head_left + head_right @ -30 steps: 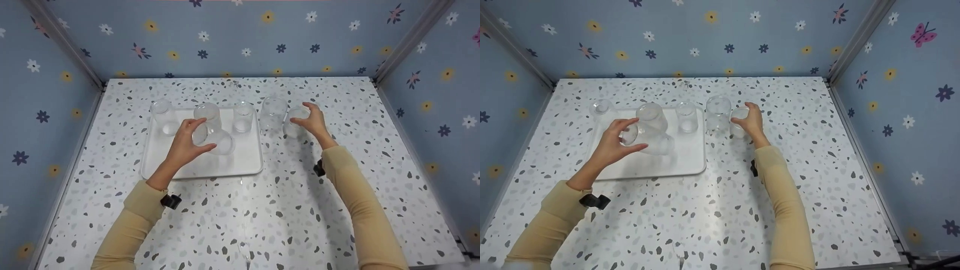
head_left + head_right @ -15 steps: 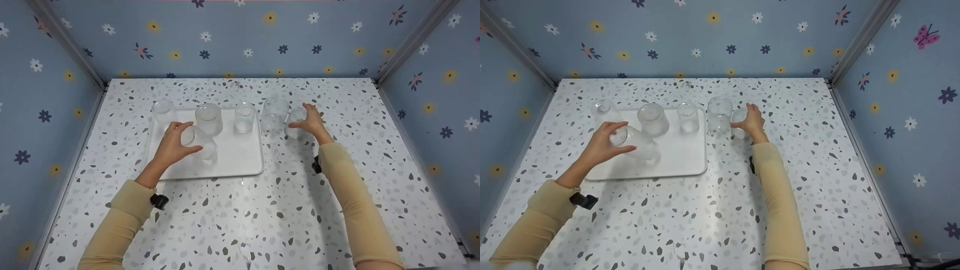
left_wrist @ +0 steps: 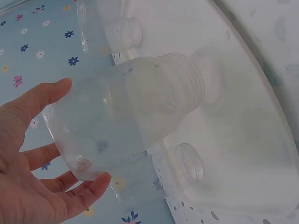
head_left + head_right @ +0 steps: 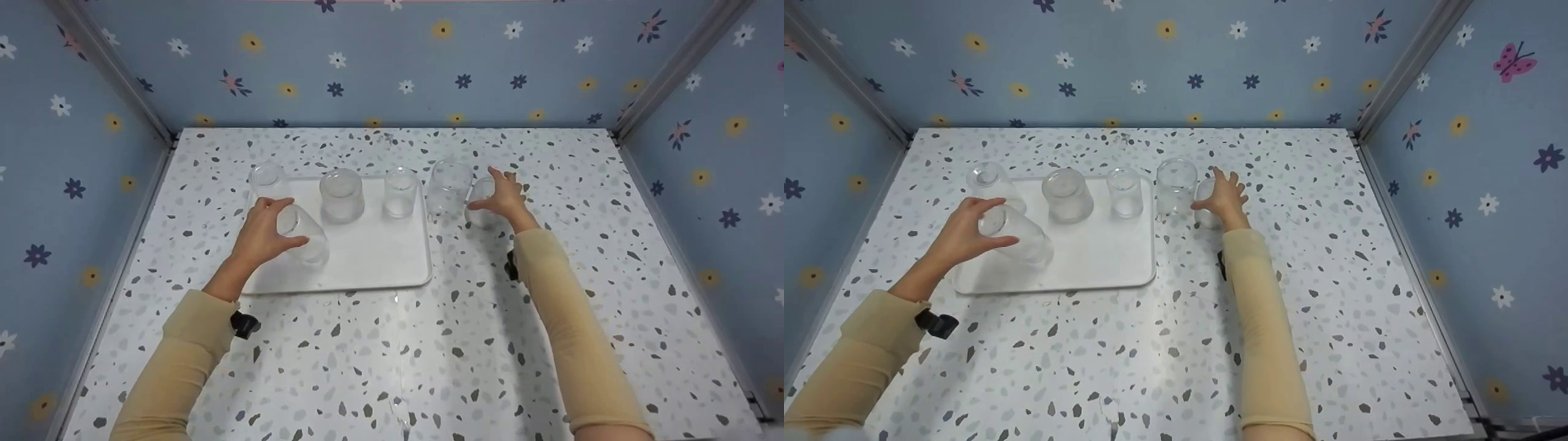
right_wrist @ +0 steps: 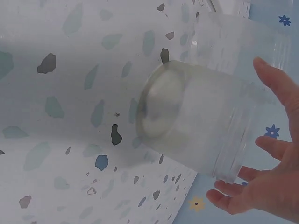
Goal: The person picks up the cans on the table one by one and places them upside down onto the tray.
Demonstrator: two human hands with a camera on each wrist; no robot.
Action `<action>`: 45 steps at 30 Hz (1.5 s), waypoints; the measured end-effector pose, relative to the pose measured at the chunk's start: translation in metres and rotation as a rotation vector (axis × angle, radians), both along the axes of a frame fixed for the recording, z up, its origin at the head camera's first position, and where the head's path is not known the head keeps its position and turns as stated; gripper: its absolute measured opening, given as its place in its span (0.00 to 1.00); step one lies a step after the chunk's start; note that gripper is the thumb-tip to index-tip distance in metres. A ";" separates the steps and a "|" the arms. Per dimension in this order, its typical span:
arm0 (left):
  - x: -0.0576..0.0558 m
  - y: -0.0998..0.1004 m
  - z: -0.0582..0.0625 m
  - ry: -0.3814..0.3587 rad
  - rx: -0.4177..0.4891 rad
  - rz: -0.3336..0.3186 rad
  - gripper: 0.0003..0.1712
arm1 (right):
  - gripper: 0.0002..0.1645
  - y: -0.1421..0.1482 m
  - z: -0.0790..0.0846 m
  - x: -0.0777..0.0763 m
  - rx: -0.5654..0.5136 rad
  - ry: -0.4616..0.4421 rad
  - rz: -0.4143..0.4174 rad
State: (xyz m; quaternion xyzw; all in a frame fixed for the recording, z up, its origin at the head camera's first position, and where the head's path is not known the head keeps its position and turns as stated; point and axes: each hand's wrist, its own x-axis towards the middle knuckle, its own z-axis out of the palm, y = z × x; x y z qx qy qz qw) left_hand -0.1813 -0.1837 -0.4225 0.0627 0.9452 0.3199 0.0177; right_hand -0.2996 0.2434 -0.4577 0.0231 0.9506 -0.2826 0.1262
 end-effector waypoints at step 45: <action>-0.005 -0.039 0.012 -0.276 -0.161 0.019 0.44 | 0.51 0.013 0.004 0.007 0.072 0.086 0.037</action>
